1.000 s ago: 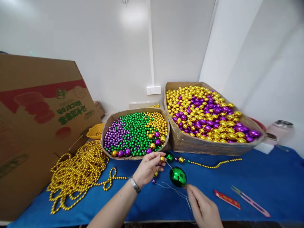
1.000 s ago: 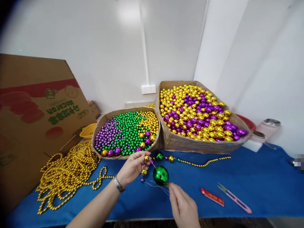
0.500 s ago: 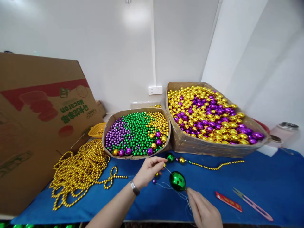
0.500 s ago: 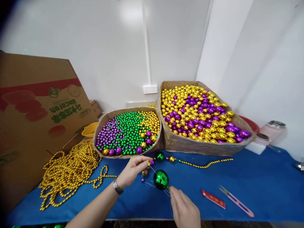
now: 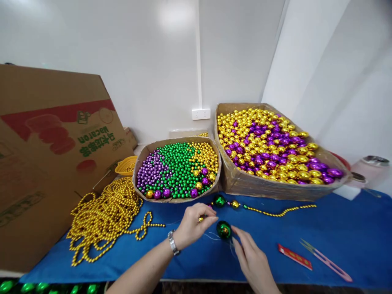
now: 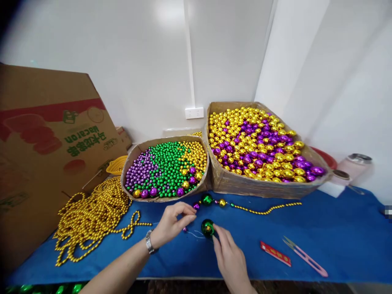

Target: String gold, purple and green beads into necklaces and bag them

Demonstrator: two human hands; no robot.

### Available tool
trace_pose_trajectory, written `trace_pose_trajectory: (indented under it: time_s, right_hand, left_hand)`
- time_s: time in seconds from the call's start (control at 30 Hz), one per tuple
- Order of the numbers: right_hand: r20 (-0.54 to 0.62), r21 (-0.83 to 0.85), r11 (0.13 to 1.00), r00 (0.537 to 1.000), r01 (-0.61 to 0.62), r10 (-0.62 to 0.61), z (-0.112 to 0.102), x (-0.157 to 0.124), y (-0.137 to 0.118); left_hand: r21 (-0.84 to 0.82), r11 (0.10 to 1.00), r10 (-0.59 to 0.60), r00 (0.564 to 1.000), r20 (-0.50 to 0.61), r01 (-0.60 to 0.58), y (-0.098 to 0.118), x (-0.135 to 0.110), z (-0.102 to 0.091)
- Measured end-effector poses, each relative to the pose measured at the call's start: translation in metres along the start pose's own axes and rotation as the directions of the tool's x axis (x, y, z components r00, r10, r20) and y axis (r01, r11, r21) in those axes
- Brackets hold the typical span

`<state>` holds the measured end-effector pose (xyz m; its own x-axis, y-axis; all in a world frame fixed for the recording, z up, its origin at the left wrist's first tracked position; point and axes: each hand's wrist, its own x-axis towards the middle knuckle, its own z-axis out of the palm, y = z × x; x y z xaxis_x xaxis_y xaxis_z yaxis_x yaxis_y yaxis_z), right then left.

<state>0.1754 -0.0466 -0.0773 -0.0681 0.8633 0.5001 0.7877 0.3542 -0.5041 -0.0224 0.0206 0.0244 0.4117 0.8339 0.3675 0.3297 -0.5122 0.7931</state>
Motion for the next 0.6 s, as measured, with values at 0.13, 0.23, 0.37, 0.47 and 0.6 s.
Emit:
trace_pose_trajectory:
  time_s: [0.13, 0.23, 0.37, 0.47, 0.6]
  right_hand:
    - [0.026, 0.174, 0.984, 0.999, 0.025, -0.030, -0.014, 0.037, -0.026]
    - [0.080, 0.275, 0.961, 0.997, -0.004, -0.018, -0.022, 0.048, -0.031]
    - [0.107, 0.354, 0.920, 0.984, -0.169, 0.140, -0.036, 0.050, -0.026]
    - [0.137, 0.408, 0.873, 0.963, -0.268, 0.232, -0.045, 0.049, -0.025]
    - [0.161, 0.384, 0.881, 0.960, -0.275, 0.229, -0.048, 0.045, -0.028]
  left_hand:
    - [-0.096, 0.994, 0.044, 0.999, -0.001, -0.044, 0.031, 0.021, -0.016]
    - [-0.105, 0.994, 0.021, 0.999, 0.028, -0.018, 0.031, 0.030, -0.024]
    - [0.225, 0.974, -0.017, 0.999, -0.034, 0.024, -0.003, 0.038, -0.033]
    - [0.531, 0.844, -0.062, 0.997, -0.054, 0.082, -0.041, 0.044, -0.035]
    - [0.552, 0.824, -0.160, 0.987, 0.018, 0.124, -0.073, 0.049, -0.035]
